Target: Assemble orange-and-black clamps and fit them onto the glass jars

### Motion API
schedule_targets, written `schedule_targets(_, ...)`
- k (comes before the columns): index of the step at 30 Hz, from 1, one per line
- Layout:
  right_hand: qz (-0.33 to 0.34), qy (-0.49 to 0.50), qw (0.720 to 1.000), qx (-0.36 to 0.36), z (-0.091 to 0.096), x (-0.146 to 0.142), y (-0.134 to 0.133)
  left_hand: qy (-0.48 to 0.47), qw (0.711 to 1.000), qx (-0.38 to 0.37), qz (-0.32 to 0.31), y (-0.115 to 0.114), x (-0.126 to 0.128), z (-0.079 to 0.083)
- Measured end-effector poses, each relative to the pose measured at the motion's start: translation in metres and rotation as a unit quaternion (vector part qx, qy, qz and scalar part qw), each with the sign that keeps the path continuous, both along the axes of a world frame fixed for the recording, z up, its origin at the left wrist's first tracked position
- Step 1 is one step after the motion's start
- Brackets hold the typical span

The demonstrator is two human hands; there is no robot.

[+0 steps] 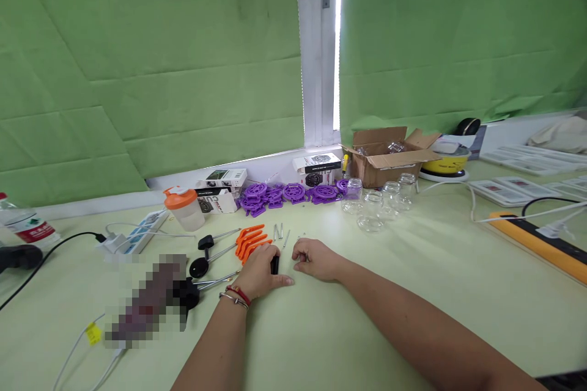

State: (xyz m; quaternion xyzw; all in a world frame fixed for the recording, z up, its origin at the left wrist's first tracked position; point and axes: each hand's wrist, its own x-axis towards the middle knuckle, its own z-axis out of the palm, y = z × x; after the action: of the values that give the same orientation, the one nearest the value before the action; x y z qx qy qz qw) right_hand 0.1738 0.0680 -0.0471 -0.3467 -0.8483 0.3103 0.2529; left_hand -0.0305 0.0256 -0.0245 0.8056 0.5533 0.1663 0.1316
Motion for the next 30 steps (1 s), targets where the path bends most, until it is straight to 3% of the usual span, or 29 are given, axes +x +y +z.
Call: schedule_targets(30, 0.000, -0.004, 1.000, 0.000, 0.0006, 0.0001, 0.0000, -0.016, 0.999, -0.028, 0.018, -0.0015, 0.0022, 0.0029)
